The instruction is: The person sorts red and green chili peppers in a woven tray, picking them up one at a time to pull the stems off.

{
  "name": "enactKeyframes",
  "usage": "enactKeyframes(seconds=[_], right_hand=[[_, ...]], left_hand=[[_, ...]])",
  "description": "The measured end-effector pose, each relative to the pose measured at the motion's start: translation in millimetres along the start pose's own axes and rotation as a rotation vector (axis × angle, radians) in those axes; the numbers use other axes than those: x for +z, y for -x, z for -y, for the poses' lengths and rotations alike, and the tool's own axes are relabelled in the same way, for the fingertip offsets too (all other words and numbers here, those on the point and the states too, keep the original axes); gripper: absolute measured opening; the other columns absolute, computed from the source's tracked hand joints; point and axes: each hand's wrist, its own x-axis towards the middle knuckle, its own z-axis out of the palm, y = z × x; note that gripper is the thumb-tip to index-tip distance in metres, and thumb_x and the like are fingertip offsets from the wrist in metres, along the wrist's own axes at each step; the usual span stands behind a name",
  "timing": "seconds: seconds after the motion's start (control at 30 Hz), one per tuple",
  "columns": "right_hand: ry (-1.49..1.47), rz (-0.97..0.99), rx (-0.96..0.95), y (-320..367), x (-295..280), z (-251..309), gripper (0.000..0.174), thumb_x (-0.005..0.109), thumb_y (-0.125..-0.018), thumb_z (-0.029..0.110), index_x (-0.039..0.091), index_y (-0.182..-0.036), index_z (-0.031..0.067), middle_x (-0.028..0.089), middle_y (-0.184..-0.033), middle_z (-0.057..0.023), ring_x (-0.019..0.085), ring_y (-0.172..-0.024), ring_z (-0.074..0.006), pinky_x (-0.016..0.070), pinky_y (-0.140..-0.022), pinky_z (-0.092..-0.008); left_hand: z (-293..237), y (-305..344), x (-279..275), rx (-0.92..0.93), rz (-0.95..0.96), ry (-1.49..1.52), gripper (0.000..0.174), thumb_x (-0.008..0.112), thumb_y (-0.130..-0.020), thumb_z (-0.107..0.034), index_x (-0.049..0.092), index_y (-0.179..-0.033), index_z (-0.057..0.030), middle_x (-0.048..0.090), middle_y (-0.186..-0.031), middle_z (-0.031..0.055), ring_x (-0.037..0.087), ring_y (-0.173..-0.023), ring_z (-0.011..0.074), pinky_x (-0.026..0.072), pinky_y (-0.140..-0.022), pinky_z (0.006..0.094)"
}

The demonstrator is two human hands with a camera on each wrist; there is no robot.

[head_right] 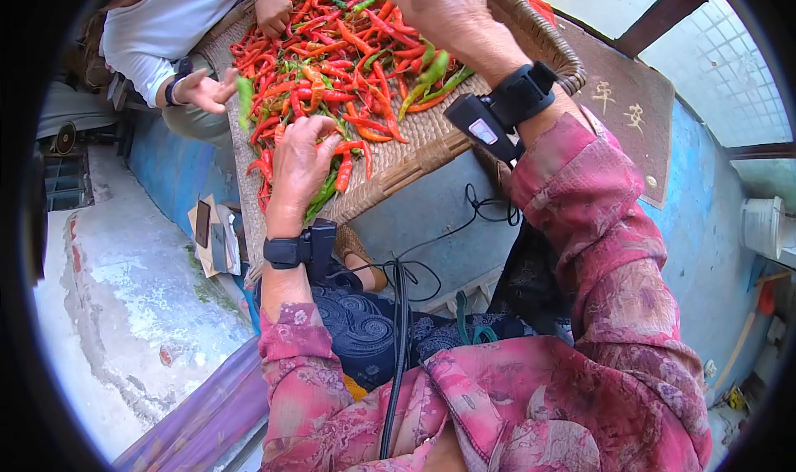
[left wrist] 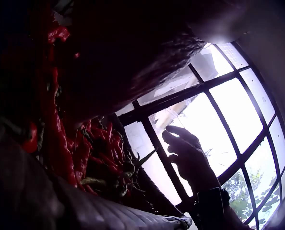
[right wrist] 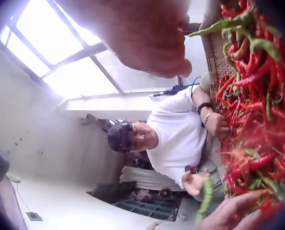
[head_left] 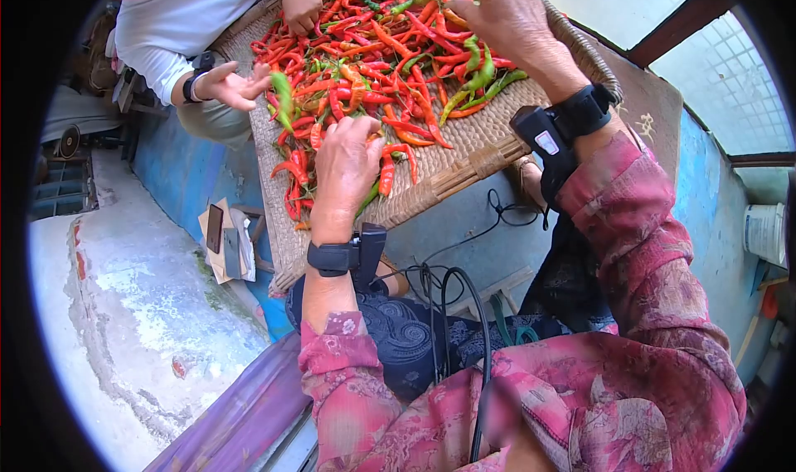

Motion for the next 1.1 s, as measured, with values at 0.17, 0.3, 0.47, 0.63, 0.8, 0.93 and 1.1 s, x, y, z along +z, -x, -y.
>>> enactKeyframes(seconds=[0.17, 0.3, 0.47, 0.63, 0.8, 0.93, 1.1], right_hand=[[0.038, 0.541, -0.248, 15, 29, 25, 0.026, 0.062, -0.080, 0.021, 0.062, -0.103, 0.0090, 0.063, -0.092, -0.0144, 0.062, -0.087, -0.0316, 0.0507, -0.074, -0.0405], [0.057, 1.020, -0.408, 39, 71, 17, 0.037, 0.062, -0.077, 0.025, 0.059, -0.111, 0.0077, 0.062, -0.096, -0.0172, 0.059, -0.096, -0.0323, 0.0477, -0.083, -0.0415], [-0.008, 1.029, -0.298, 46, 83, 15, 0.062, 0.067, -0.075, 0.036, 0.047, -0.128, 0.0120, 0.055, -0.105, -0.0230, 0.055, -0.101, -0.0370, 0.0466, -0.084, -0.0426], [0.051, 1.030, -0.245, 41, 92, 29, 0.080, 0.073, -0.070, 0.044, 0.037, -0.135, 0.0161, 0.042, -0.118, -0.0241, 0.053, -0.103, -0.0420, 0.0456, -0.086, -0.0454], [0.147, 1.028, -0.167, 50, 104, 44, 0.096, 0.079, -0.061, 0.045, 0.032, -0.135, 0.0059, 0.041, -0.120, -0.0266, 0.054, -0.102, -0.0435, 0.0455, -0.088, -0.0460], [0.122, 0.928, -0.183, 54, 116, 38, 0.077, 0.074, -0.064, 0.032, 0.039, -0.123, -0.0021, 0.045, -0.113, -0.0281, 0.056, -0.096, -0.0439, 0.0477, -0.083, -0.0457], [-0.005, 0.815, -0.232, 58, 133, 28, 0.053, 0.065, -0.064, 0.014, 0.045, -0.110, -0.0036, 0.052, -0.101, -0.0275, 0.057, -0.094, -0.0407, 0.0482, -0.079, -0.0442]], left_hand=[[-4, 6, -1, 0.097, 0.137, -0.271, 0.021, 0.069, -0.073, -0.016, 0.062, -0.091, -0.0056, 0.060, -0.088, 0.0121, 0.056, -0.086, 0.0312, 0.0466, -0.076, 0.0411], [-7, 6, -4, 0.103, 0.183, -0.325, 0.020, 0.069, -0.072, -0.016, 0.062, -0.088, -0.0053, 0.061, -0.089, 0.0129, 0.057, -0.087, 0.0311, 0.0474, -0.077, 0.0410], [-4, 5, 0, 0.128, 0.141, -0.358, 0.017, 0.067, -0.073, -0.017, 0.061, -0.082, -0.0044, 0.061, -0.084, 0.0140, 0.059, -0.085, 0.0313, 0.0488, -0.075, 0.0411], [-2, 5, 3, 0.069, 0.199, -0.354, 0.020, 0.067, -0.076, -0.019, 0.060, -0.087, -0.0046, 0.061, -0.087, 0.0139, 0.059, -0.088, 0.0320, 0.0478, -0.077, 0.0419], [2, 7, 10, 0.094, 0.159, -0.372, 0.020, 0.067, -0.076, -0.019, 0.059, -0.084, -0.0035, 0.061, -0.087, 0.0148, 0.059, -0.087, 0.0315, 0.0486, -0.077, 0.0406], [4, 7, 10, 0.086, 0.142, -0.344, 0.018, 0.066, -0.075, -0.018, 0.059, -0.083, -0.0034, 0.061, -0.085, 0.0150, 0.059, -0.086, 0.0320, 0.0487, -0.077, 0.0409], [1, 4, -2, 0.034, 0.148, -0.323, 0.017, 0.063, -0.079, -0.020, 0.059, -0.083, -0.0042, 0.062, -0.082, 0.0143, 0.062, -0.082, 0.0316, 0.0500, -0.072, 0.0425]])
